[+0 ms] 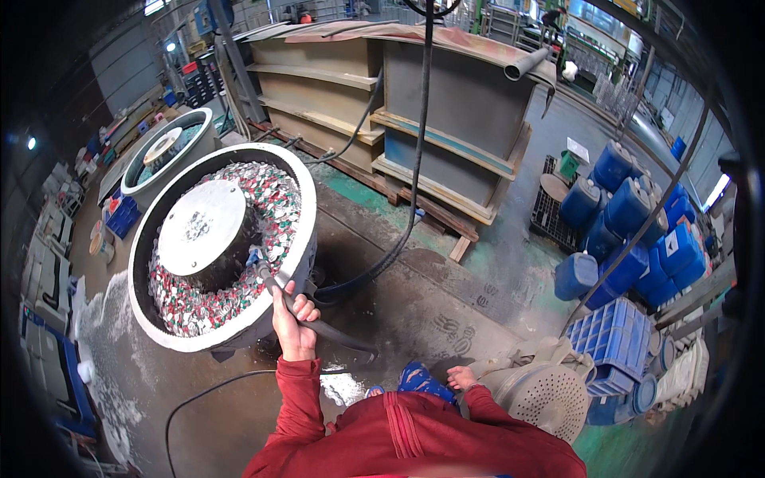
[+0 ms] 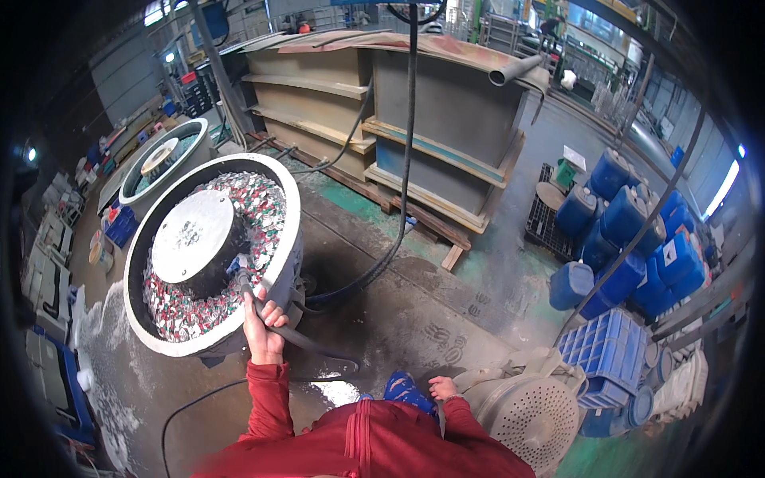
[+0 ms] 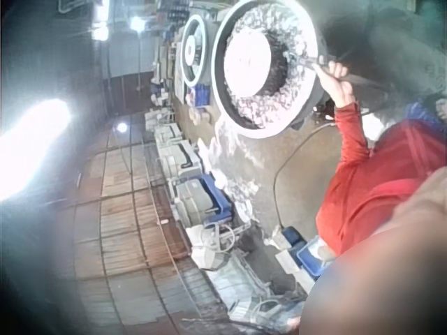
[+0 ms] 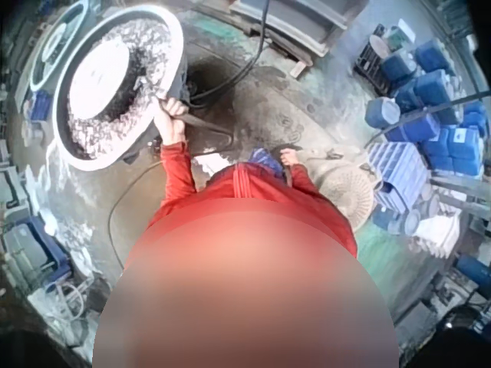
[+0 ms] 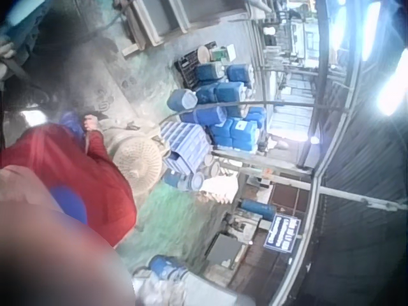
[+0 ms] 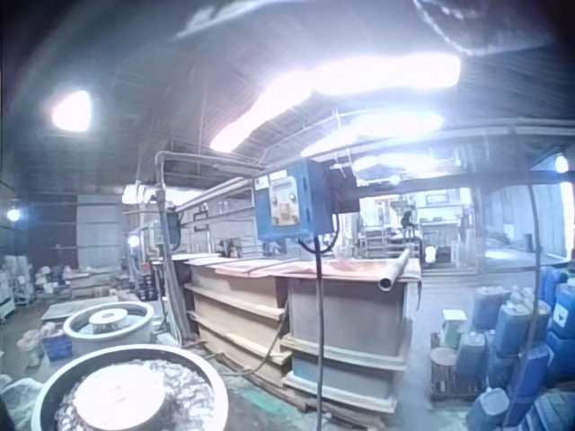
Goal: The person uses a hose to spray water into a rotating tumbler filled with bottles and cleaning media. They rinse the contents and the surrounding floor area while another person stands nearby.
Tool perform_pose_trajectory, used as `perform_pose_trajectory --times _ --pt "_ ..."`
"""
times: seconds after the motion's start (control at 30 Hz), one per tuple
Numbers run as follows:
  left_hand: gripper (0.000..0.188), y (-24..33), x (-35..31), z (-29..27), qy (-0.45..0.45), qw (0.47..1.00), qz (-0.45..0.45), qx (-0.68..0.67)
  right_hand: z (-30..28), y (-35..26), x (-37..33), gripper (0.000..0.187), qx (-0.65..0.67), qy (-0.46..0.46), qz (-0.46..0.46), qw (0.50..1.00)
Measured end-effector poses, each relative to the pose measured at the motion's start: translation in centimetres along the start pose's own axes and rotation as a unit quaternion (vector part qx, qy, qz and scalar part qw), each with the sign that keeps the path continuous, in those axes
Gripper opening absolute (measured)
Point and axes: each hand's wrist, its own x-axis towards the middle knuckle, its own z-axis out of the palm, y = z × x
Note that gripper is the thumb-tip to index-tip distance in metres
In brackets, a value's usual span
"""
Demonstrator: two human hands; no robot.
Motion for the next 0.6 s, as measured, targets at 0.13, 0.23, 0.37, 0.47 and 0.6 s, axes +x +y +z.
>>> perform_pose_trajectory --times 0.13,0.23,0.37,0.47,0.6 --pt "0.034 -0.1 3.0 0.4 -0.023 1.0 -0.008 0.004 -1.0 2.7 0.8 0.021 -0.019 0.031 0.024 0.999" --pt "0.034 -0.6 4.9 0.6 -0.027 1.0 0.003 -0.001 -2.9 4.3 1.8 0.02 -0.127 -0.006 0.009 0.992" --pt "0.034 -2.9 7.5 1.9 -0.001 0.999 0.052 0.003 -7.3 3.9 5.4 0.02 -0.124 -0.057 0.175 0.975" --pt "0.035 -7.0 10.0 3.9 0.059 0.991 0.111 0.04 -12.0 0.1 11.1 0.019 -0.168 -0.012 0.076 0.983" --pt "0.036 -12.8 13.6 7.6 0.139 0.971 0.144 0.13 -19.4 -9.7 18.4 0.021 -0.118 0.009 -0.099 0.988"
